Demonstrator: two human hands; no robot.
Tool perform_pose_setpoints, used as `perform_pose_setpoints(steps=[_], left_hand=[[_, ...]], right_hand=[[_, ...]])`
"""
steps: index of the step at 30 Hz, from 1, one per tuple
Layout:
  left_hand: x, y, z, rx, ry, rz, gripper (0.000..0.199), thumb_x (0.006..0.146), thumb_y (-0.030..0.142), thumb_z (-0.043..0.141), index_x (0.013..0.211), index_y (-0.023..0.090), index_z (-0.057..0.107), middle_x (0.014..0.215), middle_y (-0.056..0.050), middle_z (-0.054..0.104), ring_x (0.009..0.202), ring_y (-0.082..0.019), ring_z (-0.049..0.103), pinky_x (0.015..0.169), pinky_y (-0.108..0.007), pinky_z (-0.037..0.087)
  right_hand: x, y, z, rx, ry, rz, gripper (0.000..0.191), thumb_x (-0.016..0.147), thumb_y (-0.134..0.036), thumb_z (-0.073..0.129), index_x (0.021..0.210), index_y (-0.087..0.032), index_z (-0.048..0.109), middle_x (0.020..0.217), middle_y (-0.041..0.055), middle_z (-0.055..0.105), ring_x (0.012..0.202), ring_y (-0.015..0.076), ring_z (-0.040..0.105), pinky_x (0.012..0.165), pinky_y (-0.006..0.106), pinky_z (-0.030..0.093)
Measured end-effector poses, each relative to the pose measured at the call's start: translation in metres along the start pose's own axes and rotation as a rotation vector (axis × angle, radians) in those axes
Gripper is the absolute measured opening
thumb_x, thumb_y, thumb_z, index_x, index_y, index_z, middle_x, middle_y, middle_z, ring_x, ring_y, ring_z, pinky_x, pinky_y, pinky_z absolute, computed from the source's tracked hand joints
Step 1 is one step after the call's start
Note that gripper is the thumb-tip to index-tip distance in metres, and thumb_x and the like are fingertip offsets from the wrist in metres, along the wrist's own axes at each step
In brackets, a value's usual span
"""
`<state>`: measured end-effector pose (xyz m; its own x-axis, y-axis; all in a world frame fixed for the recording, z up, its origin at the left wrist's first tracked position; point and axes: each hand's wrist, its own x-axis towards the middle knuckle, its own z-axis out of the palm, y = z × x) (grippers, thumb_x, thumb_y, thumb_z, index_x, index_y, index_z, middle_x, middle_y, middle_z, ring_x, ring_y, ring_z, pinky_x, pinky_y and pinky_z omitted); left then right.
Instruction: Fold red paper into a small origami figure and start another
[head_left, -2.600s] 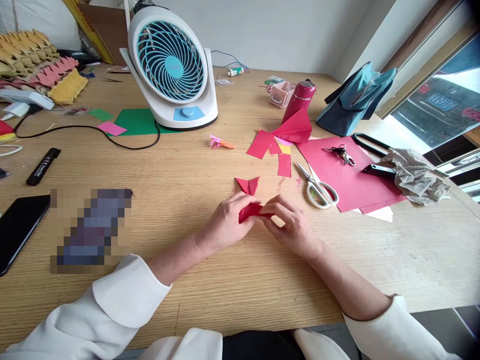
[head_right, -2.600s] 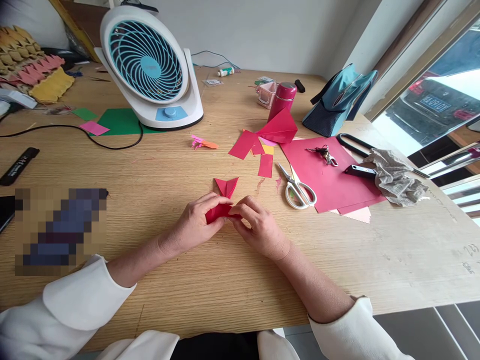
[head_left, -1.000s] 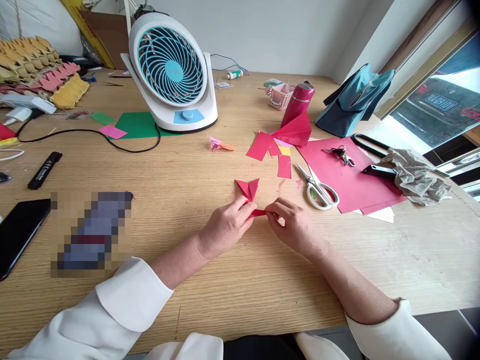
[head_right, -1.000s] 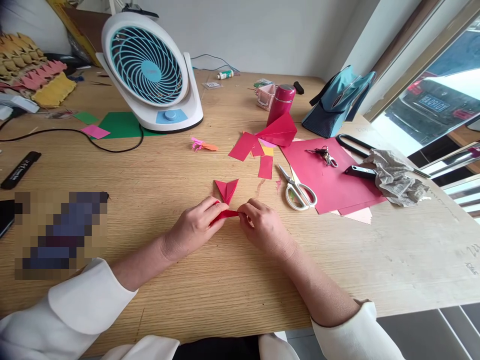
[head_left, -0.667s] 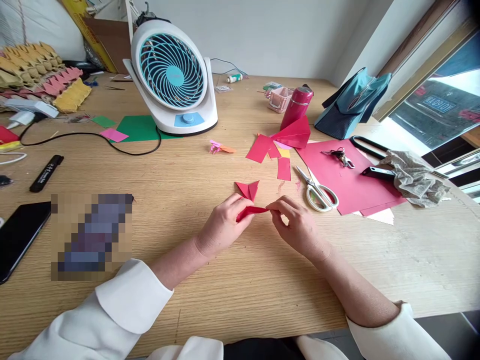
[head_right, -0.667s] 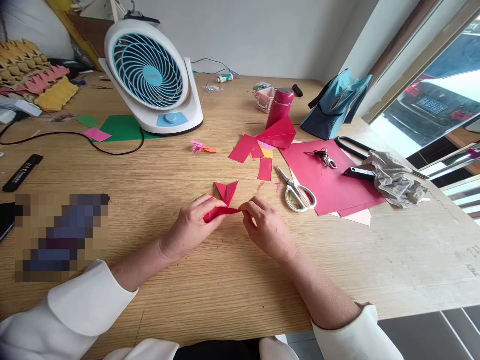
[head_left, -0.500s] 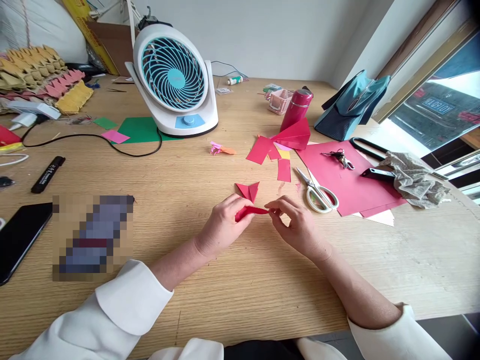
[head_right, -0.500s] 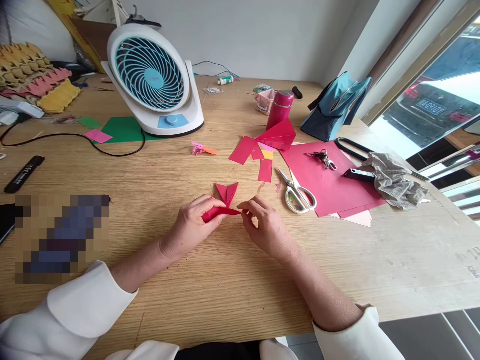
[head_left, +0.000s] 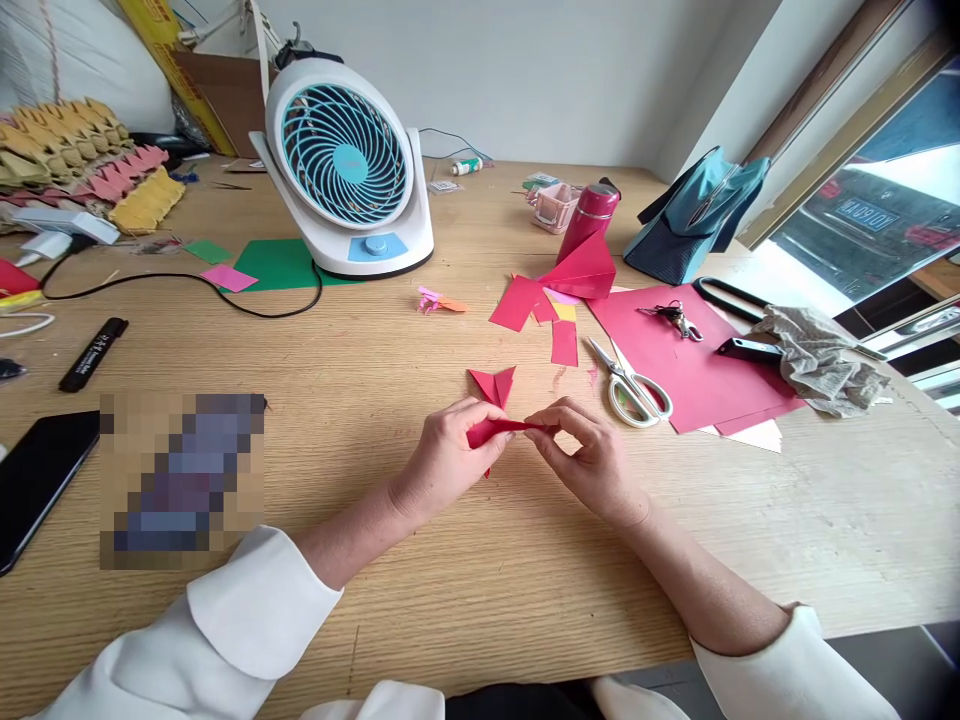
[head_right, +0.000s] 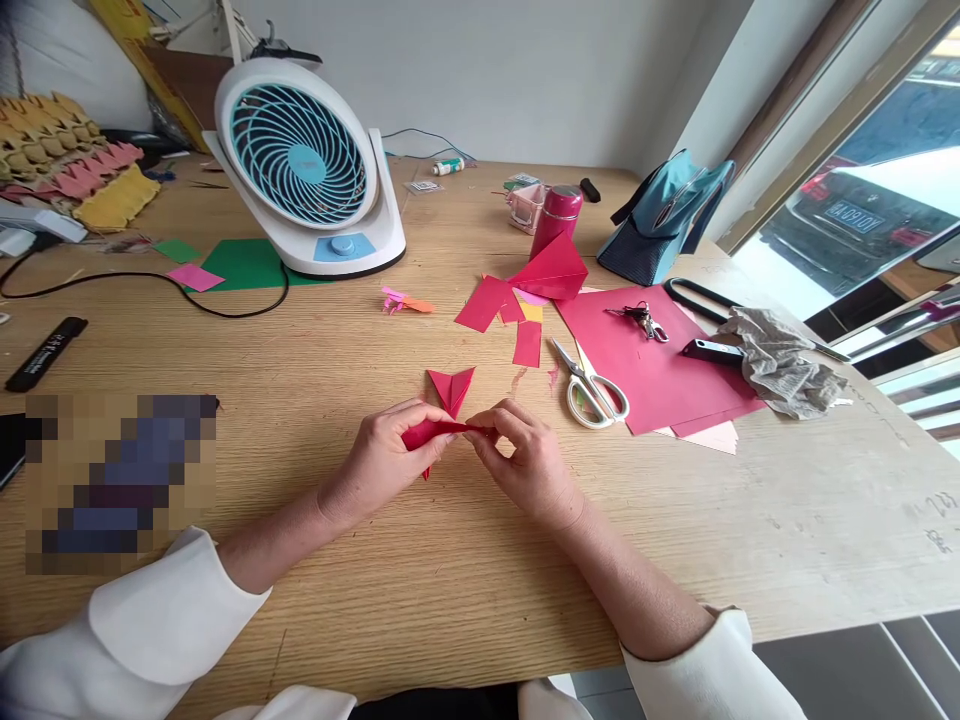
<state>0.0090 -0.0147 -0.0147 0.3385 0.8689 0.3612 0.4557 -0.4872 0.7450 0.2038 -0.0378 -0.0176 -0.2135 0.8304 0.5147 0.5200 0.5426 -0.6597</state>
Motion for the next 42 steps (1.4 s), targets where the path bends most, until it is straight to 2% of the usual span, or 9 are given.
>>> perform_pose_setpoints(steps=[7, 12, 15, 18, 27, 34, 38, 42], left_hand=[[0.001, 0.003, 0.0, -0.041, -0.067, -0.09, 0.021, 0.08, 0.012, 0.064, 0.096, 0.019, 0.074, 0.091, -0.002, 0.074, 0.084, -0.016, 0.067, 0.079, -0.027, 0.05], [0.001, 0.005, 0.001, -0.241, -0.151, -0.271, 0.02, 0.084, 0.017, 0.059, 0.098, 0.018, 0.072, 0.061, 0.003, 0.065, 0.053, -0.011, 0.06, 0.058, -0.023, 0.05], [-0.001, 0.003, 0.005, -0.406, -0.182, -0.359, 0.019, 0.085, 0.022, 0.059, 0.1, 0.017, 0.069, 0.061, 0.002, 0.065, 0.05, -0.011, 0.06, 0.049, -0.021, 0.049], [-0.002, 0.0, 0.009, -0.462, -0.198, -0.392, 0.018, 0.084, 0.025, 0.061, 0.098, 0.016, 0.067, 0.067, 0.0, 0.068, 0.052, -0.012, 0.063, 0.049, -0.021, 0.051], [-0.005, -0.004, 0.012, -0.345, -0.166, -0.286, 0.015, 0.085, 0.023, 0.063, 0.096, 0.016, 0.07, 0.079, -0.003, 0.072, 0.066, -0.013, 0.066, 0.061, -0.022, 0.053], [-0.004, -0.004, 0.011, -0.171, -0.025, -0.072, 0.011, 0.082, 0.015, 0.068, 0.09, 0.018, 0.075, 0.109, -0.008, 0.068, 0.1, -0.018, 0.067, 0.087, -0.029, 0.054], [-0.006, -0.006, 0.01, -0.091, -0.009, 0.011, 0.012, 0.085, 0.016, 0.067, 0.093, 0.02, 0.075, 0.115, -0.008, 0.066, 0.102, -0.018, 0.066, 0.088, -0.029, 0.055], [-0.006, -0.007, 0.009, -0.059, -0.006, 0.058, 0.014, 0.086, 0.014, 0.066, 0.096, 0.02, 0.075, 0.11, -0.007, 0.068, 0.093, -0.016, 0.068, 0.084, -0.028, 0.056]], right_hand=[[-0.001, -0.001, -0.001, -0.068, 0.036, -0.09, 0.009, 0.094, -0.015, 0.06, 0.096, -0.022, 0.066, 0.081, 0.0024, 0.062, 0.072, 0.0145, 0.061, 0.065, 0.028, 0.05], [-0.002, -0.001, 0.002, 0.019, 0.025, 0.011, 0.012, 0.091, -0.016, 0.065, 0.101, -0.021, 0.064, 0.087, 0.003, 0.065, 0.077, 0.0153, 0.065, 0.072, 0.029, 0.053], [-0.001, -0.001, 0.004, 0.058, -0.005, 0.061, 0.008, 0.09, -0.017, 0.067, 0.097, -0.02, 0.065, 0.086, 0.0025, 0.065, 0.077, 0.0146, 0.065, 0.071, 0.028, 0.053], [-0.001, -0.004, 0.005, 0.075, -0.028, 0.067, 0.003, 0.091, -0.017, 0.065, 0.092, -0.02, 0.066, 0.083, 0.0019, 0.064, 0.075, 0.0138, 0.064, 0.07, 0.027, 0.052], [0.001, -0.008, 0.006, 0.046, -0.017, 0.03, 0.007, 0.091, -0.016, 0.06, 0.088, -0.021, 0.064, 0.08, 0.0029, 0.064, 0.072, 0.0147, 0.063, 0.066, 0.028, 0.052], [-0.001, -0.009, 0.006, 0.045, -0.011, 0.02, 0.007, 0.092, -0.016, 0.061, 0.09, -0.02, 0.066, 0.081, 0.0033, 0.064, 0.072, 0.0142, 0.063, 0.066, 0.028, 0.052], [-0.002, -0.009, 0.005, 0.062, 0.009, 0.016, 0.01, 0.093, -0.017, 0.06, 0.093, -0.021, 0.069, 0.083, 0.0035, 0.065, 0.074, 0.0151, 0.063, 0.067, 0.028, 0.052], [-0.002, -0.01, 0.002, 0.066, 0.012, -0.009, 0.016, 0.094, -0.016, 0.059, 0.1, -0.023, 0.072, 0.084, 0.0042, 0.065, 0.074, 0.0152, 0.062, 0.067, 0.029, 0.053]])
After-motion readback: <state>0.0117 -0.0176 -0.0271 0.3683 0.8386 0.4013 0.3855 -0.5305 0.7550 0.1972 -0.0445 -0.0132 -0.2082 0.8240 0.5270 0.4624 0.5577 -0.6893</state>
